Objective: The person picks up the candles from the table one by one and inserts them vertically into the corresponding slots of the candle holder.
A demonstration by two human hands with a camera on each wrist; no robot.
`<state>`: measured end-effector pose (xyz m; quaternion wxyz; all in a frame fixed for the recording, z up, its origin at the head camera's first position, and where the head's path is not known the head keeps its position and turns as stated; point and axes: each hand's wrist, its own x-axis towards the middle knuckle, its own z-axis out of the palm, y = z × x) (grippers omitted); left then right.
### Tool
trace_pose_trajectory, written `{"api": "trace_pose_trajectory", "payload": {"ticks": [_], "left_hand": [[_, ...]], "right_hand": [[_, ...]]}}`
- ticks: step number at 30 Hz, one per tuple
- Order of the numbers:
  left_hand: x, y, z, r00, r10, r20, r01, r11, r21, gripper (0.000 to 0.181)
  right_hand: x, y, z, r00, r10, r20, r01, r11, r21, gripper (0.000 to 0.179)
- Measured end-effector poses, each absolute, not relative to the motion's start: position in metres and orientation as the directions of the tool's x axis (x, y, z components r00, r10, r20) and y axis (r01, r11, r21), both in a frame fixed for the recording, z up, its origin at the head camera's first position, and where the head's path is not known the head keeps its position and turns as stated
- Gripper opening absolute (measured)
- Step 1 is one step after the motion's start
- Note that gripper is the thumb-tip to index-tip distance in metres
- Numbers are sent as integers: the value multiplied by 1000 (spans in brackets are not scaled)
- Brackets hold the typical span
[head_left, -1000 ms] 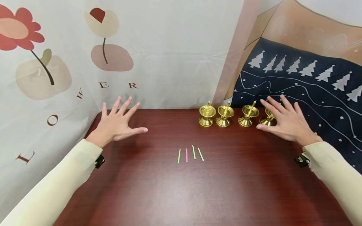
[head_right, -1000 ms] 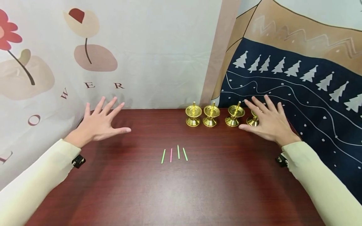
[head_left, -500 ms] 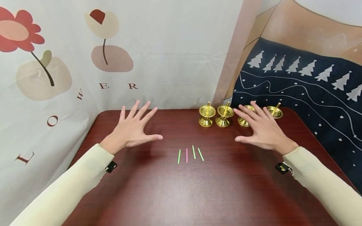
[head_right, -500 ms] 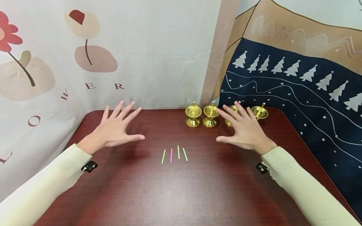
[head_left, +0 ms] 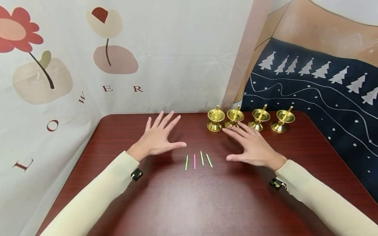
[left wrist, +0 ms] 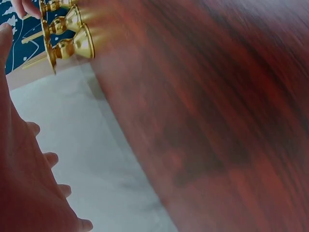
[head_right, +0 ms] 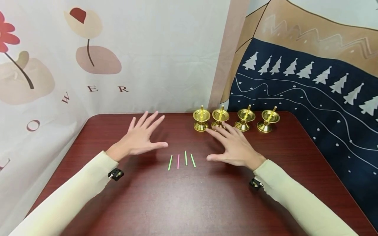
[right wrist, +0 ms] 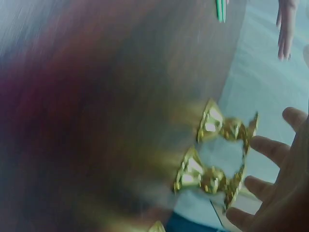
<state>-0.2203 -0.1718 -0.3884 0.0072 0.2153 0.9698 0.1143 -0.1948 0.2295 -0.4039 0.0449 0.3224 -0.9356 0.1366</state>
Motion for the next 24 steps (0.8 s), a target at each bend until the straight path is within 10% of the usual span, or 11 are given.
{"api": "trace_pose_trajectory", "payload": {"ticks": [12, 24], "left_hand": [[-253, -141, -403, -901, 434, 0, 236, 489, 840, 85], [-281, -103, -410, -893, 449, -18, 117, 271, 955, 83]], "right_hand": [[-193, 184, -413, -833, -546, -88, -301, 580, -757, 54], [-207, 155, -422, -825, -557, -100, -317, 601, -734, 50]]}}
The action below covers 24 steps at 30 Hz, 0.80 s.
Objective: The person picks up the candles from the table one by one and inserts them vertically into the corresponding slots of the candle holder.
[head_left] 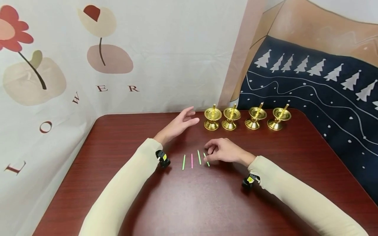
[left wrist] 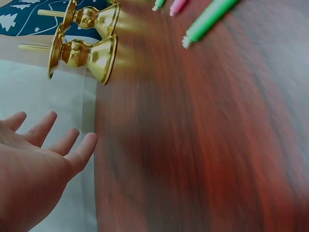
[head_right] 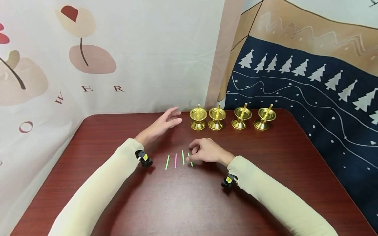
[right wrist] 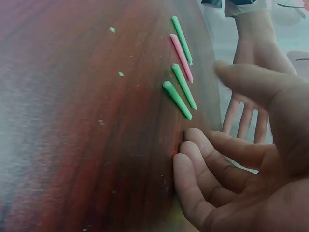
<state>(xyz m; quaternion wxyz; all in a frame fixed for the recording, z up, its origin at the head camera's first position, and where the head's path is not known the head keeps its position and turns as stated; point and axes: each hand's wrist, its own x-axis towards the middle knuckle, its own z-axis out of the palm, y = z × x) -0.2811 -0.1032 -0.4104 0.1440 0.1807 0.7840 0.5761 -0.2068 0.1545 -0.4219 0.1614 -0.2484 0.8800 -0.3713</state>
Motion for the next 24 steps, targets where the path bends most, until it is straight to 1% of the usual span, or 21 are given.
{"api": "trace_pose_trajectory", "payload": {"ticks": [2, 4, 8, 11, 14, 16, 18, 19, 21, 23, 24], "left_hand": [[-287, -96, -412, -894, 447, -24, 110, 272, 956, 85], [-292, -88, -413, -897, 441, -31, 104, 279, 955, 87], [-303, -73, -416, -900, 433, -44, 96, 296, 950, 89], [-309, -64, -417, -904, 426, -43, 98, 304, 947, 90], [-312, -54, -417, -906, 422, -38, 115, 331, 937, 92], [-314, -48, -417, -908, 416, -42, 125, 365, 923, 93], [-315, -43, -417, -912, 407, -56, 121, 396, 910, 94], [-322, -41, -424, -915, 397, -68, 114, 418, 901, 97], [-322, -37, -423, -918, 387, -86, 103, 442, 891, 100], [-338, -33, -438, -922, 374, -98, 99, 474, 875, 107], [-345, -31, -444, -924, 370, -98, 104, 489, 866, 110]], "right_hand": [[-210, 153, -423, -821, -563, -97, -326, 601, -730, 48], [-217, 153, -432, -819, -569, -76, -353, 603, -716, 46], [-234, 155, -466, -833, -550, -53, -382, 643, -664, 43], [-245, 156, -489, -856, -513, -66, -367, 692, -621, 43], [-251, 155, -501, -872, -482, -83, -343, 724, -599, 44], [-250, 154, -499, -877, -472, -88, -334, 731, -596, 44], [-242, 151, -489, -878, -468, -98, -325, 735, -596, 41], [-234, 147, -475, -882, -458, -110, -312, 743, -592, 39], [-224, 142, -459, -889, -444, -117, -300, 755, -583, 36], [-214, 137, -443, -892, -435, -119, -297, 765, -571, 34], [-214, 138, -446, -894, -437, -97, -311, 763, -567, 34]]}}
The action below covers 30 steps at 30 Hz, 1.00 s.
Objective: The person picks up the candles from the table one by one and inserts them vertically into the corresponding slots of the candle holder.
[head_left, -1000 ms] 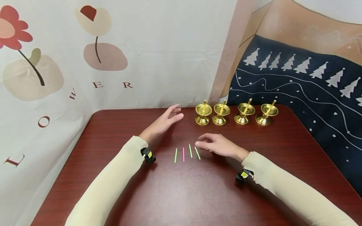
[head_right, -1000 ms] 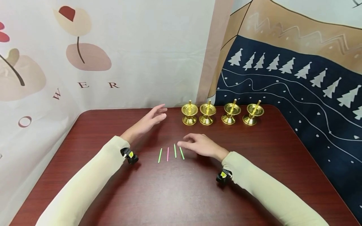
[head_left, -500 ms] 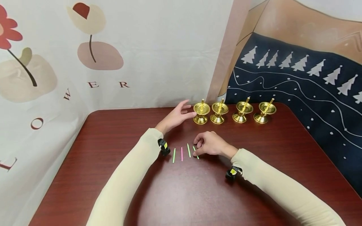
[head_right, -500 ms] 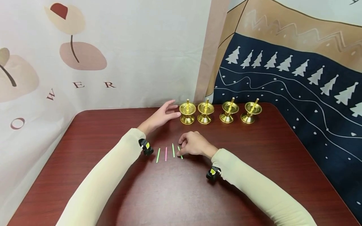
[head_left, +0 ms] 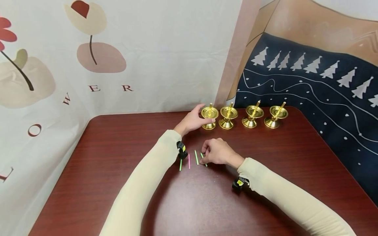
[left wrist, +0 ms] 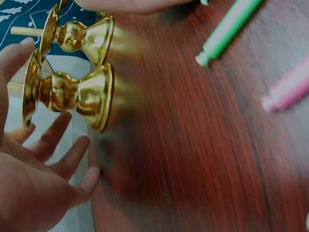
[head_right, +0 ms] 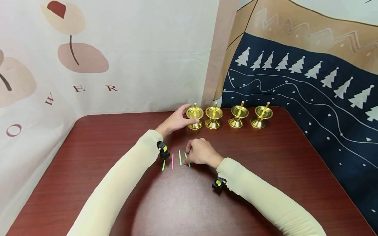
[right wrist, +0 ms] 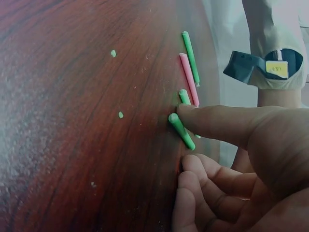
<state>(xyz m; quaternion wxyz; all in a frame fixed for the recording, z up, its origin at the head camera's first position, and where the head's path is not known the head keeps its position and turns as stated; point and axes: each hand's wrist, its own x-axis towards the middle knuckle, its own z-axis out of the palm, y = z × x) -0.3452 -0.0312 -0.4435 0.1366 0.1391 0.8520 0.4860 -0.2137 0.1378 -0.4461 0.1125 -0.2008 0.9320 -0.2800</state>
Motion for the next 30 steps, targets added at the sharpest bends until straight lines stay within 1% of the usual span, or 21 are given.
{"api": "trace_pose_trajectory", "payload": {"ticks": [1, 3, 4, 6, 7, 9, 10, 11, 15, 17, 19, 20, 23, 27, 29, 30], "left_hand": [[-352, -30, -451, -926, 366, -92, 113, 502, 857, 112], [-356, -27, -452, -929, 360, -90, 124, 530, 839, 110], [-364, -26, -460, -930, 358, -80, 135, 537, 832, 110], [-364, -25, -461, -930, 362, -66, 152, 541, 827, 105], [-365, -24, -461, -931, 361, -58, 157, 539, 827, 104], [-362, -25, -459, -930, 362, -54, 163, 543, 824, 100], [-368, -25, -465, -930, 366, -42, 173, 535, 827, 99], [-365, -25, -462, -927, 373, -50, 169, 531, 830, 98], [-358, -27, -452, -922, 381, -74, 156, 539, 828, 95], [-356, -28, -448, -919, 382, -93, 141, 542, 829, 95], [-357, -29, -451, -924, 372, -85, 147, 552, 821, 94], [-351, -30, -444, -924, 369, -100, 135, 559, 818, 93], [-350, -33, -445, -921, 377, -98, 144, 562, 815, 93], [-338, -38, -439, -917, 390, -85, 162, 557, 814, 89], [-326, -42, -428, -916, 393, -78, 164, 546, 822, 85], [-319, -45, -422, -915, 396, -77, 163, 537, 828, 83]], "right_hand": [[-213, 138, -446, -894, -439, -86, -320, 762, -562, 34], [-215, 140, -450, -889, -450, -78, -335, 759, -557, 34], [-218, 141, -455, -888, -453, -74, -340, 758, -557, 35], [-225, 145, -471, -888, -457, -60, -354, 759, -546, 36], [-227, 145, -472, -891, -447, -78, -340, 771, -539, 36], [-229, 146, -477, -893, -444, -76, -341, 776, -530, 36], [-229, 146, -479, -895, -440, -72, -341, 781, -523, 35], [-230, 147, -482, -895, -442, -62, -350, 781, -517, 35], [-219, 145, -463, -903, -422, -85, -325, 797, -508, 32], [-218, 145, -463, -901, -428, -72, -336, 794, -506, 30], [-219, 146, -466, -902, -427, -59, -344, 796, -498, 28], [-219, 146, -466, -900, -432, -59, -348, 793, -500, 26], [-221, 147, -467, -896, -440, -62, -352, 787, -506, 23], [-217, 148, -454, -879, -470, -77, -352, 750, -560, 18], [-220, 154, -459, -862, -506, -26, -394, 702, -593, 13], [-218, 154, -453, -858, -513, -22, -395, 687, -610, 10]]}}
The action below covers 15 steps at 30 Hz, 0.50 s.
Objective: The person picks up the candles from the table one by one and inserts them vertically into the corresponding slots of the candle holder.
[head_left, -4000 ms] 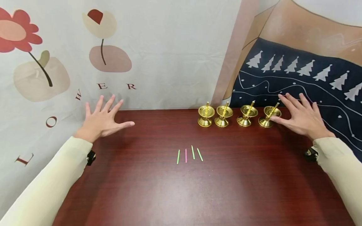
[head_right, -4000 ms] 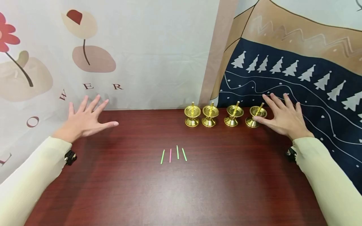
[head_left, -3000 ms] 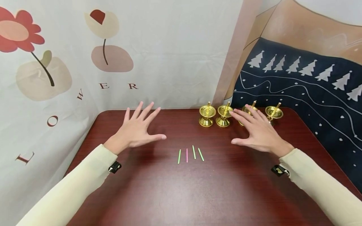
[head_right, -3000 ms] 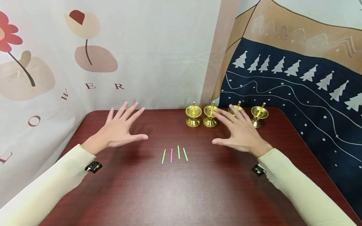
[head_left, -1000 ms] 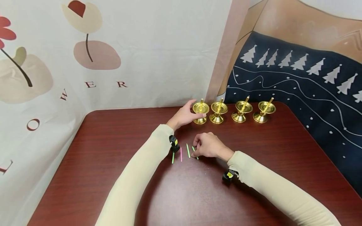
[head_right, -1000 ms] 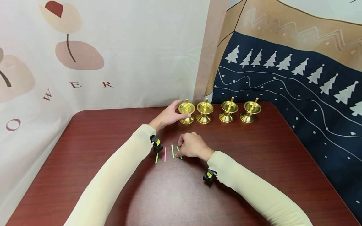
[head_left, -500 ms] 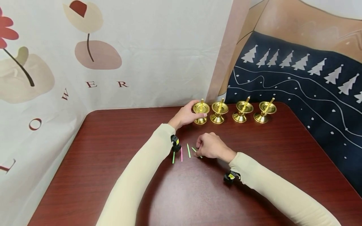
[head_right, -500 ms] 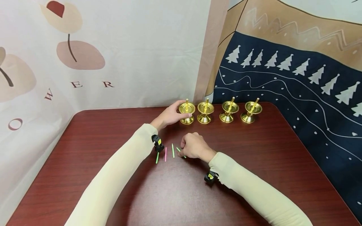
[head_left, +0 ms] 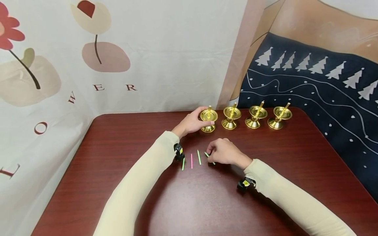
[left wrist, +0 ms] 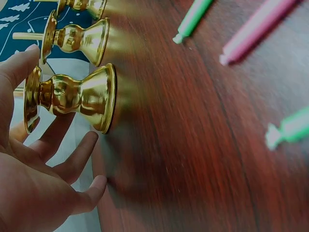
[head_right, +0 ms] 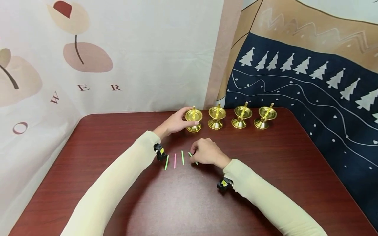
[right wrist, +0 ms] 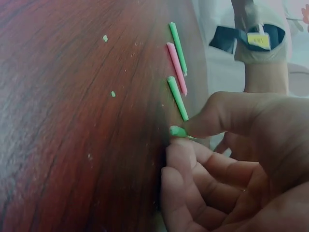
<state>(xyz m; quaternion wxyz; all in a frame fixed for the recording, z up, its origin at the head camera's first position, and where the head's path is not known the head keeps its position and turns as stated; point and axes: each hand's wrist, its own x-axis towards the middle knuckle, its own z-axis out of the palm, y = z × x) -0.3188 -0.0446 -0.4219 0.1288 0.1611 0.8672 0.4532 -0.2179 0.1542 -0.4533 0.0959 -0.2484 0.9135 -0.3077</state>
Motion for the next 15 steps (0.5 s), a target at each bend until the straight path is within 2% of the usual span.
{"api": "trace_pose_trajectory", "payload": {"ticks": [4, 7, 15], "left_hand": [[-305, -53, -412, -916, 398, -51, 178, 517, 837, 78], [-300, -58, -411, -918, 393, -41, 183, 516, 837, 77], [-296, -68, -410, -919, 392, -44, 179, 514, 839, 77]], "right_hand": [[-215, 160, -436, -857, -515, -5, -381, 641, -666, 12], [-213, 160, -413, -882, -469, -47, -295, 627, -720, 15], [-234, 160, -382, -937, -332, 109, -287, 556, -780, 8]]}}
